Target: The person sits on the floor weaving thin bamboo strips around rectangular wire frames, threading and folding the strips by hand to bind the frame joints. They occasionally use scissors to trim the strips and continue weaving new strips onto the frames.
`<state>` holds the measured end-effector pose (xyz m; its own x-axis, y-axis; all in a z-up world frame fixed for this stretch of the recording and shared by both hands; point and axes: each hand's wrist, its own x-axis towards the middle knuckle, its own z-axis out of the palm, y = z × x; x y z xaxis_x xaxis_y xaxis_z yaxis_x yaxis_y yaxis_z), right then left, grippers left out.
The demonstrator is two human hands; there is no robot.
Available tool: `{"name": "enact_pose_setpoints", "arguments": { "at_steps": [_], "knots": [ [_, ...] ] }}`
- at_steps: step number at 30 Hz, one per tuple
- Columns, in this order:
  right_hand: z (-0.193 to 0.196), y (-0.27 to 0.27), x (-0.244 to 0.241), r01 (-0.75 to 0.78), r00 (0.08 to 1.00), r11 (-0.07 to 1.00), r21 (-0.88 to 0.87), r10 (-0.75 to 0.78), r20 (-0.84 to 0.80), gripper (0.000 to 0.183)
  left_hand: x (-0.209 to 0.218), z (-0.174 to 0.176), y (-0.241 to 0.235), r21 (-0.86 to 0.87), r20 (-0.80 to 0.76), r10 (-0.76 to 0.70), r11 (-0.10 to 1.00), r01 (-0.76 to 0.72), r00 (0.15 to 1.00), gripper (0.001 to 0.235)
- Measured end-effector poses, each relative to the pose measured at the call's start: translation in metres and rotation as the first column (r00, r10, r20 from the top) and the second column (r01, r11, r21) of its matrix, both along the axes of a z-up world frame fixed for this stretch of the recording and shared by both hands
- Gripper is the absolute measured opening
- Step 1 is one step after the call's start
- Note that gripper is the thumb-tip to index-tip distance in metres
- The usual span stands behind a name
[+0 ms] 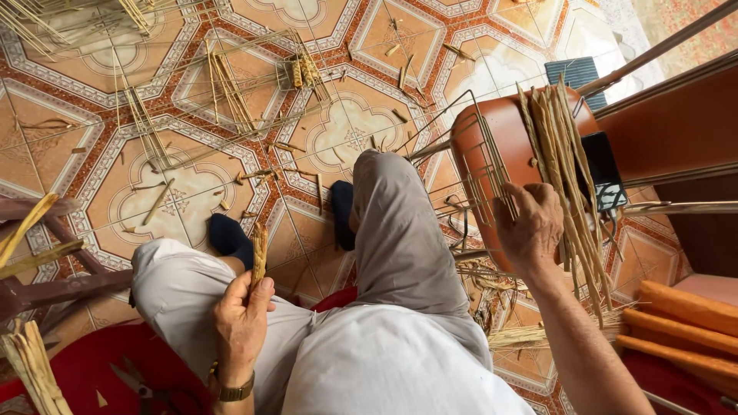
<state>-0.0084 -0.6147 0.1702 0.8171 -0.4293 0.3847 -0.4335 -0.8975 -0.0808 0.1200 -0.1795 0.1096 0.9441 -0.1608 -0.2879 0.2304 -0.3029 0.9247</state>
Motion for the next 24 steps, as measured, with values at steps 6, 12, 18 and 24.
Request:
{"name": "enact_pose_setpoints", "arguments": {
  "at_steps": [6,12,18,24],
  "knots": [
    [-0.023,-0.001,0.002,0.063,0.998,0.985,-0.160,-0.066,-0.017,0.011,-0.001,-0.014,0.001,-0.044,0.008,0.022,0.999,-0.022,1.000,0.030],
    [-0.018,0.012,0.008,-0.029,0.999,0.959,-0.282,0.025,-0.020,0.012,0.000,-0.018,0.000,-0.042,0.035,0.033,0.999,-0.031,0.999,0.030],
    [-0.018,0.045,-0.001,-0.054,0.998,0.968,0.246,0.058,-0.008,0.033,-0.001,-0.013,0.000,-0.051,0.008,0.029,0.998,-0.029,1.000,0.030],
    [-0.030,0.041,-0.010,0.057,0.995,0.601,0.797,0.031,-0.094,0.027,0.000,-0.014,0.000,-0.106,-0.063,0.086,0.990,-0.092,0.994,0.033]
  ]
}}
